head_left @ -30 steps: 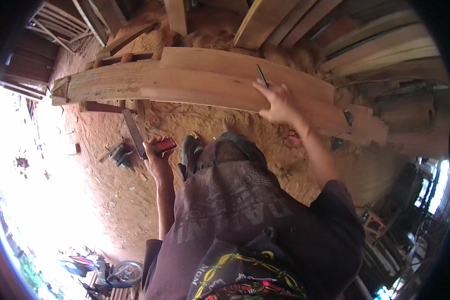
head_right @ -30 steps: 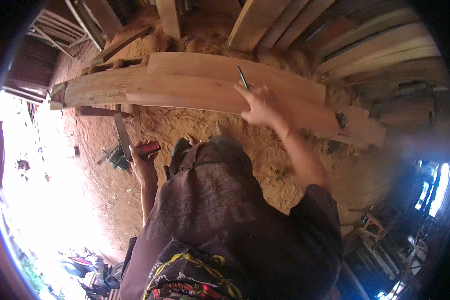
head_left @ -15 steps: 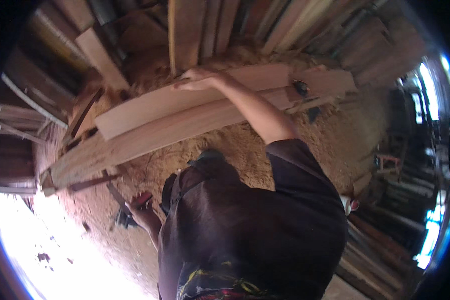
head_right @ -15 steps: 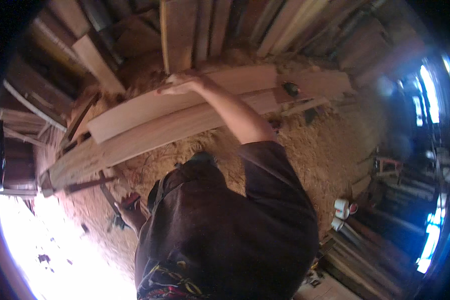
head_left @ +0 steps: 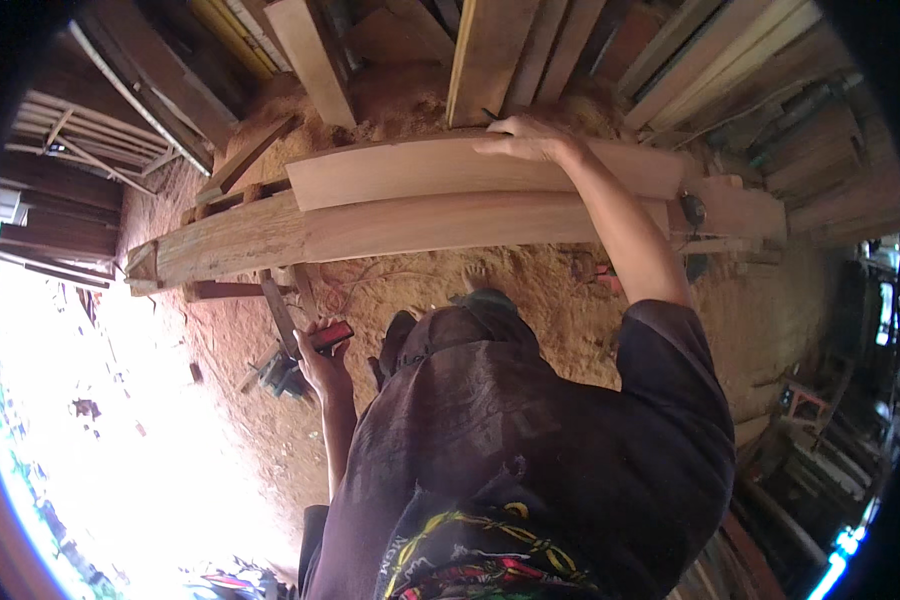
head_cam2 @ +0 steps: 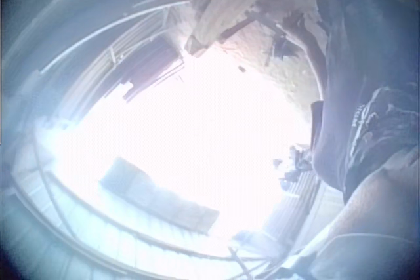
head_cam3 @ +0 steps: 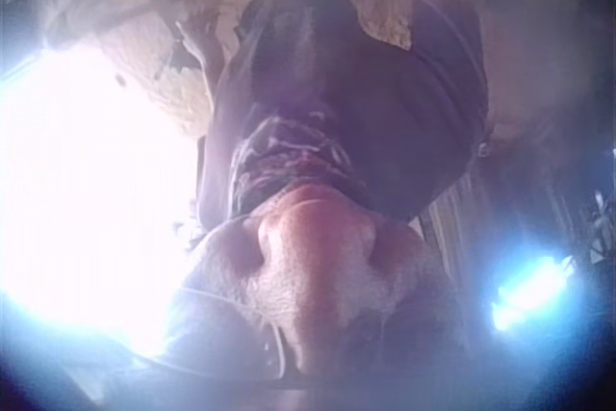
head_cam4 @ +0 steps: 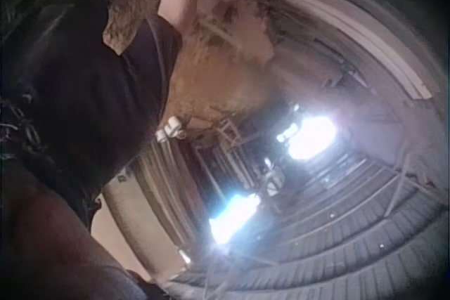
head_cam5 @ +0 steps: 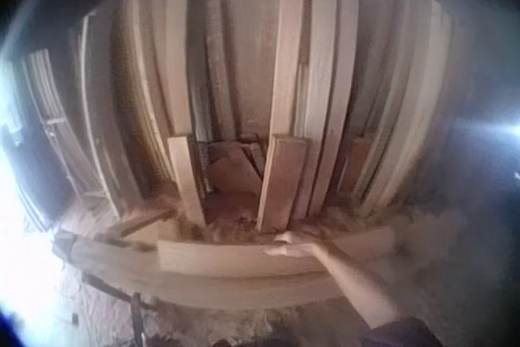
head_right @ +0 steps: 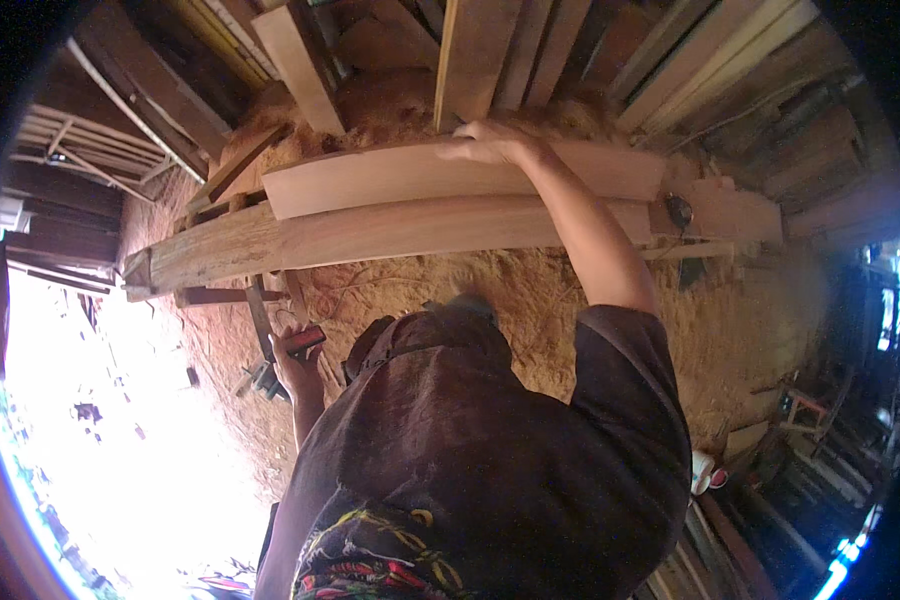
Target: The person uses a try square and pencil to mark measurements on several wooden planks. They repeatedly position the square, draw lines, and reposition the planks to mark different sections.
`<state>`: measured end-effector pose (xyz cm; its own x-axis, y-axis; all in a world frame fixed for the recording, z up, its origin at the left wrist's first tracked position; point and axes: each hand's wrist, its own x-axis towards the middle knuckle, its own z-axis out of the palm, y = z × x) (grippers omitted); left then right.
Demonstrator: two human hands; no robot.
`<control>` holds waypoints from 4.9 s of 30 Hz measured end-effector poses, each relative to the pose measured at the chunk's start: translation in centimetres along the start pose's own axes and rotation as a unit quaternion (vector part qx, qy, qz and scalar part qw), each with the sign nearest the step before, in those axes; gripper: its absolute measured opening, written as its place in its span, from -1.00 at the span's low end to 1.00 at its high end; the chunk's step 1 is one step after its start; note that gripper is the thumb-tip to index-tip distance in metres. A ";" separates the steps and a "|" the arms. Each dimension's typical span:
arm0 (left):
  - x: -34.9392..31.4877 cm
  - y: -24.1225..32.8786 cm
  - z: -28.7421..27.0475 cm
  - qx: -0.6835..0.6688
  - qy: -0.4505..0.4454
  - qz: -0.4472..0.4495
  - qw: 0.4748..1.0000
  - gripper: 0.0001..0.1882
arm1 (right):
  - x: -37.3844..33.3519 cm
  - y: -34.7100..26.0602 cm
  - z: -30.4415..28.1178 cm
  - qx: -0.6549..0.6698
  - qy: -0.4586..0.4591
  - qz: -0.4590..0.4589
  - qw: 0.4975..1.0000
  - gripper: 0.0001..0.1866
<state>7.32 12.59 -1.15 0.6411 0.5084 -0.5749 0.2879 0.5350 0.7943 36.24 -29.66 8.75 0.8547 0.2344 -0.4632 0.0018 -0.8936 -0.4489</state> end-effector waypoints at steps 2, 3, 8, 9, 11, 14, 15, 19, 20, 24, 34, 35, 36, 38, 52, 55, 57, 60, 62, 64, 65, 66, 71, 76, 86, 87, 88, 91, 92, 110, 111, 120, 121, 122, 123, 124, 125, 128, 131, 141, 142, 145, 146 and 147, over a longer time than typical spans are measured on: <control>-0.1 0.0 -0.5 -0.012 0.021 -0.006 1.000 -0.43 | -0.7 0.1 0.1 -0.025 0.017 -0.023 0.999 -0.13; -0.3 -0.1 -0.9 -0.012 0.021 -0.006 1.000 -0.44 | -1.5 0.2 0.1 -0.028 0.017 -0.044 0.998 -0.14; -1.1 -1.0 -2.8 -0.028 0.074 -0.010 0.997 -0.53 | -8.1 -0.5 3.8 -0.143 -0.043 -0.103 0.983 0.02; -1.3 -1.2 -2.9 -0.027 0.082 -0.014 0.996 -0.54 | -9.1 -0.8 5.4 -0.183 -0.004 -0.138 0.973 0.09; -1.6 -1.6 -2.9 -0.055 0.095 0.001 0.994 -0.55 | -10.2 -1.2 8.4 -0.224 0.064 -0.177 0.956 0.21; -2.0 -1.9 -2.3 -0.036 0.102 0.045 0.993 -0.55 | -10.4 -0.8 10.7 -0.213 0.115 -0.185 0.952 0.33; -2.2 -1.8 -2.0 -0.014 0.110 0.055 0.992 -0.55 | -10.3 -0.4 10.8 -0.209 0.119 -0.206 0.949 0.33; -2.7 -0.9 -0.6 -0.046 0.070 0.099 0.991 -0.47 | -9.9 0.6 10.4 -0.213 0.097 -0.204 0.951 0.35; -3.1 -0.8 -0.2 -0.054 0.075 0.112 0.989 -0.47 | -10.0 0.6 10.3 -0.218 0.089 -0.203 0.951 0.35; -5.2 -0.3 1.5 -0.079 0.079 0.134 0.985 -0.51 | -9.9 0.3 10.4 -0.242 0.082 -0.202 0.945 0.34; -7.1 -4.7 10.0 -0.059 -0.011 0.086 0.995 -0.69 | -8.1 0.0 7.5 0.009 0.044 -0.263 0.964 0.12; -6.2 -5.5 11.4 -0.079 -0.019 0.076 0.994 -0.69 | -7.7 -0.4 7.4 0.055 0.062 -0.265 0.961 0.06; -5.3 -6.1 12.4 -0.086 -0.025 0.071 0.993 -0.69 | -7.4 -1.0 7.0 0.044 0.079 -0.262 0.961 -0.18; -3.5 -6.7 13.7 -0.078 -0.035 0.007 0.996 -0.64 | -6.6 -2.4 6.6 0.135 0.078 -0.248 0.956 -0.27; -0.7 -5.3 14.9 -0.033 0.018 0.041 0.998 -0.51 | -4.7 -10.6 6.8 0.138 0.084 -0.283 0.946 -0.32; -0.4 -5.1 15.0 -0.051 0.032 0.053 0.997 -0.53 | -4.2 -10.9 6.9 0.150 0.071 -0.276 0.947 -0.35; -0.3 -5.1 14.9 -0.049 0.030 0.051 0.997 -0.53 | -4.0 -11.0 7.0 0.151 0.060 -0.279 0.946 -0.39; -0.1 -5.1 14.9 -0.059 0.019 0.040 0.997 -0.53 | -3.8 -11.3 7.5 0.159 0.048 -0.272 0.948 -0.44; -0.2 -5.1 14.9 -0.059 0.022 0.050 0.997 -0.53 | -3.9 -11.6 7.8 0.176 0.043 -0.256 0.950 -0.51; -0.3 -5.1 15.0 -0.056 0.023 0.051 0.997 -0.54 | -4.0 -12.1 8.1 0.183 0.040 -0.248 0.951 -0.57; -0.3 -5.1 15.0 -0.054 0.025 0.051 0.997 -0.54 | -4.1 -12.4 8.1 0.187 0.039 -0.243 0.951 -0.59; -0.4 -5.1 15.0 -0.051 0.027 0.051 0.997 -0.54 | -4.1 -12.8 8.1 0.192 0.033 -0.244 0.950 -0.61; -0.3 -5.7 15.0 0.003 0.054 0.072 0.996 -0.53 | -3.7 -15.1 8.1 0.234 0.011 -0.235 0.943 -0.69; 0.5 -6.8 15.6 0.005 0.086 0.127 0.988 -0.51 | -2.6 -17.7 8.5 0.261 -0.027 -0.255 0.931 -0.71; 0.0 -6.0 15.5 -0.008 0.064 0.067 0.996 -0.50 | -0.4 -21.0 10.0 0.265 -0.085 -0.283 0.918 -0.74; -0.1 -5.9 15.5 -0.004 0.064 0.064 0.996 -0.50 | -0.1 -21.2 10.1 0.261 -0.092 -0.282 0.919 -0.74; -0.2 -5.8 15.4 -0.008 0.063 0.055 0.996 -0.49 | 0.2 -21.3 10.3 0.263 -0.105 -0.274 0.919 -0.74; -0.3 -5.8 15.5 -0.014 0.060 0.040 0.997 -0.48 | 1.0 -21.5 11.0 0.244 -0.123 -0.259 0.926 -0.75; -0.3 -5.8 15.4 -0.013 0.061 0.043 0.997 -0.48 | 1.3 -21.6 11.3 0.242 -0.130 -0.253 0.927 -0.74; -0.6 -5.8 15.6 -0.001 0.089 0.086 0.992 -0.50 | 6.4 -22.3 12.8 0.151 -0.180 -0.279 0.931 -0.77; -0.8 -5.7 15.6 -0.001 0.089 0.089 0.992 -0.50 | 6.7 -22.2 12.5 0.148 -0.166 -0.269 0.937 -0.77; -1.0 -5.6 15.6 -0.007 0.079 0.064 0.995 -0.51 | 7.3 -22.2 12.0 0.123 -0.187 -0.285 0.932 -0.76; -0.9 -5.8 15.7 -0.008 0.081 0.068 0.994 -0.51 | 7.3 -22.2 12.0 0.124 -0.186 -0.282 0.933 -0.76; -0.8 -5.9 15.7 -0.009 0.084 0.072 0.994 -0.51 | 7.2 -22.3 12.0 0.135 -0.191 -0.282 0.931 -0.76; -0.8 -6.1 15.8 -0.009 0.086 0.076 0.993 -0.52 | 7.2 -22.3 12.0 0.144 -0.193 -0.280 0.929 -0.77; -0.7 -6.2 15.8 -0.007 0.088 0.078 0.993 -0.52 | 7.1 -22.4 12.0 0.151 -0.195 -0.273 0.930 -0.77; -0.6 -6.3 15.9 -0.004 0.090 0.081 0.993 -0.52 | 7.0 -22.5 12.0 0.167 -0.196 -0.275 0.926 -0.77; -0.6 -6.7 16.0 -0.016 0.100 0.097 0.990 -0.53 | 6.6 -22.6 12.6 0.188 -0.208 -0.265 0.922 -0.78; -0.6 -6.7 15.9 -0.007 0.095 0.069 0.993 -0.55 | 6.7 -22.5 13.2 0.171 -0.230 -0.263 0.921 -0.80; -1.4 -5.0 15.6 -0.013 0.069 -0.028 0.997 -0.54 | 8.9 -22.5 8.5 -0.125 0.012 -0.438 0.890 -0.82; -1.3 -5.1 15.7 -0.011 0.073 -0.013 0.997 -0.54 | 7.8 -22.8 9.0 -0.147 0.011 -0.487 0.861 -0.81; -1.0 -6.0 15.9 -0.014 0.087 0.030 0.996 -0.56 | 3.3 -23.5 11.7 -0.205 -0.036 -0.574 0.792 -0.89; -0.9 -6.3 15.8 -0.017 0.091 0.046 0.995 -0.57 | 1.6 -23.6 12.5 -0.189 -0.053 -0.582 0.789 -0.91; -0.8 -6.5 15.7 -0.021 0.083 0.059 0.995 -0.57 | 0.2 -23.8 13.4 -0.162 -0.077 -0.580 0.795 -0.91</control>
<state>16.09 -1.93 -2.76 0.5412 0.6723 -0.5051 0.1858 0.4902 0.8516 29.43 -3.23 9.14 0.1073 0.9940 0.0199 0.8967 -0.0881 -0.4337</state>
